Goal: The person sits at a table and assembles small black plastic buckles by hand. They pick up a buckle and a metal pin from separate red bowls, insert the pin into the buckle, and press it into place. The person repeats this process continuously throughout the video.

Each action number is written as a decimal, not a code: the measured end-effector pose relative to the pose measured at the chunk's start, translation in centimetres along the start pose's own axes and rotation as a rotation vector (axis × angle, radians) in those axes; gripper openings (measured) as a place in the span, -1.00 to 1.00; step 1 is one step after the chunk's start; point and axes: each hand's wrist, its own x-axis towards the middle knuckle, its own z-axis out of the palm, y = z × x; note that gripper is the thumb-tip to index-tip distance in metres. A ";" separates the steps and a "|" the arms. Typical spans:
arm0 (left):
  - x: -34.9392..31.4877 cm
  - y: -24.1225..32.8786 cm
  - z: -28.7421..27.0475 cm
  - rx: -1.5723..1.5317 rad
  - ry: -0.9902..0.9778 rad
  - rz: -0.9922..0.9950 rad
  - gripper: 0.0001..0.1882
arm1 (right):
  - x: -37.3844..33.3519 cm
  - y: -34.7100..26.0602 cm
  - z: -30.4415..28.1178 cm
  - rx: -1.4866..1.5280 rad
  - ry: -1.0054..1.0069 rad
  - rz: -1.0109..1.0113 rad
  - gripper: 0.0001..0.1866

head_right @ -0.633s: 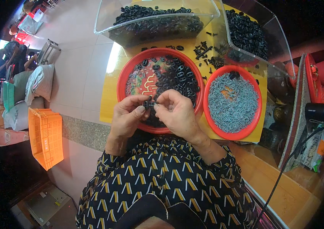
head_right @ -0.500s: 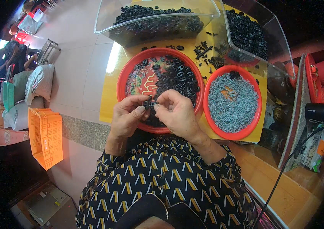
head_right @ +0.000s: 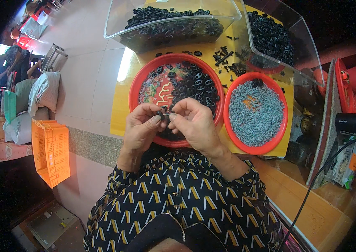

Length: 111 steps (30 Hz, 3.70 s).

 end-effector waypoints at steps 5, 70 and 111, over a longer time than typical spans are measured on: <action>-0.1 -1.1 1.1 0.054 0.142 0.057 -0.86 | 0.3 1.1 0.3 0.228 0.039 -0.059 -0.92; -0.9 -0.1 -0.3 0.358 -0.031 0.103 -0.68 | 0.4 0.4 -0.4 0.031 -0.150 0.081 -0.90; -1.0 -0.4 0.1 0.418 -0.056 0.220 -0.60 | 0.9 1.0 -0.8 0.095 -0.269 0.115 -0.87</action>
